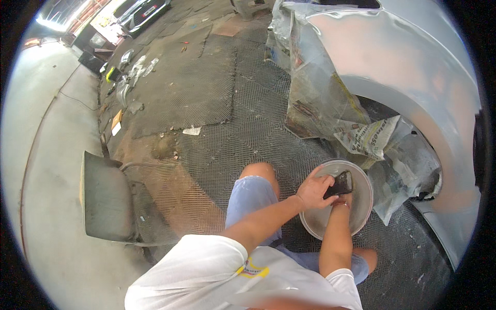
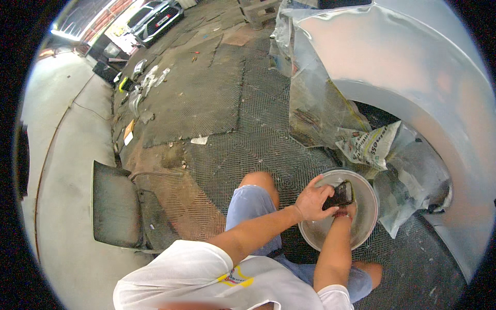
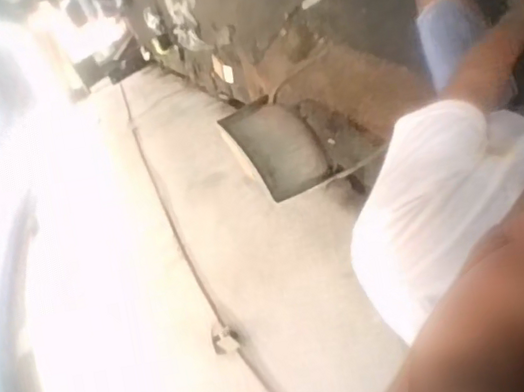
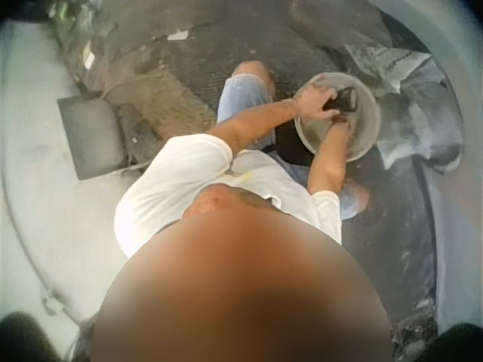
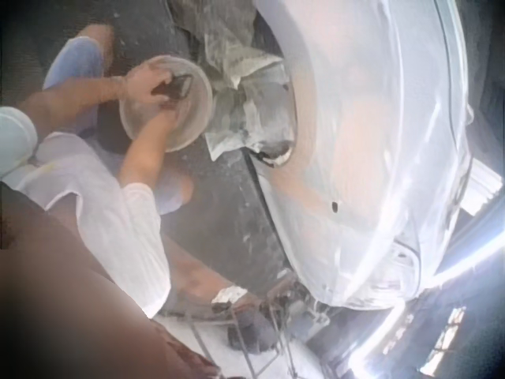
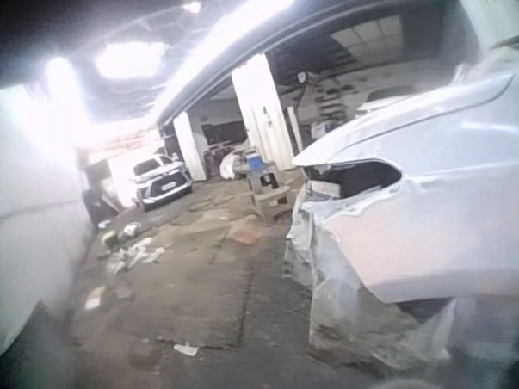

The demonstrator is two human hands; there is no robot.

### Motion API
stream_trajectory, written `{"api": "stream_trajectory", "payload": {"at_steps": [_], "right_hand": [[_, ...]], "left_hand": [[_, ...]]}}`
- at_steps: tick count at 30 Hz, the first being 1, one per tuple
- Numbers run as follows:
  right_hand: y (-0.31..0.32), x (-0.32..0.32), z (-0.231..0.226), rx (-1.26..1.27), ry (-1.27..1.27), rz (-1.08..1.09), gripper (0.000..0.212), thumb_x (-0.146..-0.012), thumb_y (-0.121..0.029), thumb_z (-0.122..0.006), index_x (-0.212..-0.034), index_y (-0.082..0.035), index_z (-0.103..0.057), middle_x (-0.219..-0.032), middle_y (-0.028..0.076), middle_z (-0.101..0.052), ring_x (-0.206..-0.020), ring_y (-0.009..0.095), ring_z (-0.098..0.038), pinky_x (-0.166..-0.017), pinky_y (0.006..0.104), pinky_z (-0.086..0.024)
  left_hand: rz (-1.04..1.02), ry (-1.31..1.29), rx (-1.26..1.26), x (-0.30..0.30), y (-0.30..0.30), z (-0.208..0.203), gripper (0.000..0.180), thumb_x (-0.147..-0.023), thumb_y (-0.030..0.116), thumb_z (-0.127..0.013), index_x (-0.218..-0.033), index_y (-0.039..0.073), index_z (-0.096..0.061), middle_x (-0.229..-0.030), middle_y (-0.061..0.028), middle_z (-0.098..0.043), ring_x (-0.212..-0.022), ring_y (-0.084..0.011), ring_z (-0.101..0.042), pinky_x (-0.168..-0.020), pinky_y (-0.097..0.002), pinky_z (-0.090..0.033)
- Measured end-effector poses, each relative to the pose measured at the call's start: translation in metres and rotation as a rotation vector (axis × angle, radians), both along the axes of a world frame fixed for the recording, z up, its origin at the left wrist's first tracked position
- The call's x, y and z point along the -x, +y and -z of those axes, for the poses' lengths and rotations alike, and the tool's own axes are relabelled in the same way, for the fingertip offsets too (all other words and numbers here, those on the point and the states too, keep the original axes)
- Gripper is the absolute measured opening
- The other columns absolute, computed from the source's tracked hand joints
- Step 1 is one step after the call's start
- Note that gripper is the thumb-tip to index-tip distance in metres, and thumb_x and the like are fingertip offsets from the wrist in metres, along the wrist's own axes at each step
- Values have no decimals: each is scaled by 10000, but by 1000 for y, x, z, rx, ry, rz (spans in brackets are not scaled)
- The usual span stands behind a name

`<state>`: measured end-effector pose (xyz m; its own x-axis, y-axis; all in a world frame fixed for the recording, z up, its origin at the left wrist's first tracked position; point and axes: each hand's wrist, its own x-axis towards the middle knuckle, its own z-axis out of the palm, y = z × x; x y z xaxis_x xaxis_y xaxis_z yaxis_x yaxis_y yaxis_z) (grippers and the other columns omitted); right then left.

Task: The person sands a white car bumper with a wet sanding block, repeatedly dipping the block into a bucket of water and rubbing the surface. The person occasionally wipes the sanded area with their hand to check the surface.

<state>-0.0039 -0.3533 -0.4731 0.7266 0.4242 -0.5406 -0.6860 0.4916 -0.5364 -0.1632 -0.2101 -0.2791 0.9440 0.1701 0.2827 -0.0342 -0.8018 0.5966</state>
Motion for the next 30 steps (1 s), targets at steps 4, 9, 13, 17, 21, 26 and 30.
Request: {"api": "stream_trajectory", "payload": {"at_steps": [4, 9, 13, 17, 21, 26, 30], "right_hand": [[-13, 28, 49, 103, 178, 72, 450, -1200, -527, -537, -1195, -110, -708, -1117, 100, -753, -988, 272, -734, -870, 438, -579], [-15, 34, 51, 120, 279, 200, 409, -1205, -492, -545, -1076, -139, -705, -1018, 59, -735, -872, 242, -704, -751, 411, -553], [-11, 12, -19, -32, 251, 260, 408, -1208, -465, -551, -982, -161, -703, -939, 27, -721, -779, 217, -680, -657, 390, -532], [-35, 10, -141, -112, -18, -79, 468, -1191, -478, -600, -820, -192, -592, -766, -22, -618, -573, 124, -507, -537, 296, -414], [-25, 31, -228, 626, -686, -329, 578, -1169, -521, -613, -741, -133, -642, -621, 49, -617, -533, 221, -580, -554, 396, -449], [-5, 31, -316, 1219, -1608, -603, 469, -1140, -425, -634, -888, -67, -803, -845, 245, -761, -765, 440, -754, -701, 540, -591], [15, -25, -456, 1240, -2078, -187, 320, -1154, -316, -613, -1059, -83, -811, -874, 234, -784, -769, 453, -767, -659, 573, -620]], "left_hand": [[-23, 82, -4, -1, 0, -1, 518, -979, 526, -775, -1159, 51, -669, -1053, -117, -724, -1044, -336, -772, -1411, -558, -210], [-77, 27, -35, -3, -2, -3, 514, -961, 489, -808, -1194, 55, -660, -1072, -166, -774, -1111, -376, -770, -1386, -575, -228], [-112, 86, -30, -7, -3, -2, 527, -957, 471, -824, -1193, 33, -652, -1047, -175, -782, -1075, -373, -780, -1365, -597, -250], [-149, 6, -59, -7, -5, -1, 524, -963, 456, -827, -1190, 20, -645, -1010, -156, -764, -969, -375, -780, -1346, -598, -285], [-123, 116, -149, -6, -7, 1, 522, -966, 440, -825, -1234, 29, -646, -1052, -125, -732, -1013, -348, -774, -1345, -590, -302], [14, 253, -272, -7, -7, -7, 545, -983, 424, -815, -1321, 27, -658, -1204, -160, -731, -1177, -318, -760, -1416, -553, -182], [84, 421, -248, -8, -4, -14, 611, -974, 416, -828, -1393, 9, -650, -1266, -181, -738, -1251, -316, -754, -1435, -551, -122]]}}
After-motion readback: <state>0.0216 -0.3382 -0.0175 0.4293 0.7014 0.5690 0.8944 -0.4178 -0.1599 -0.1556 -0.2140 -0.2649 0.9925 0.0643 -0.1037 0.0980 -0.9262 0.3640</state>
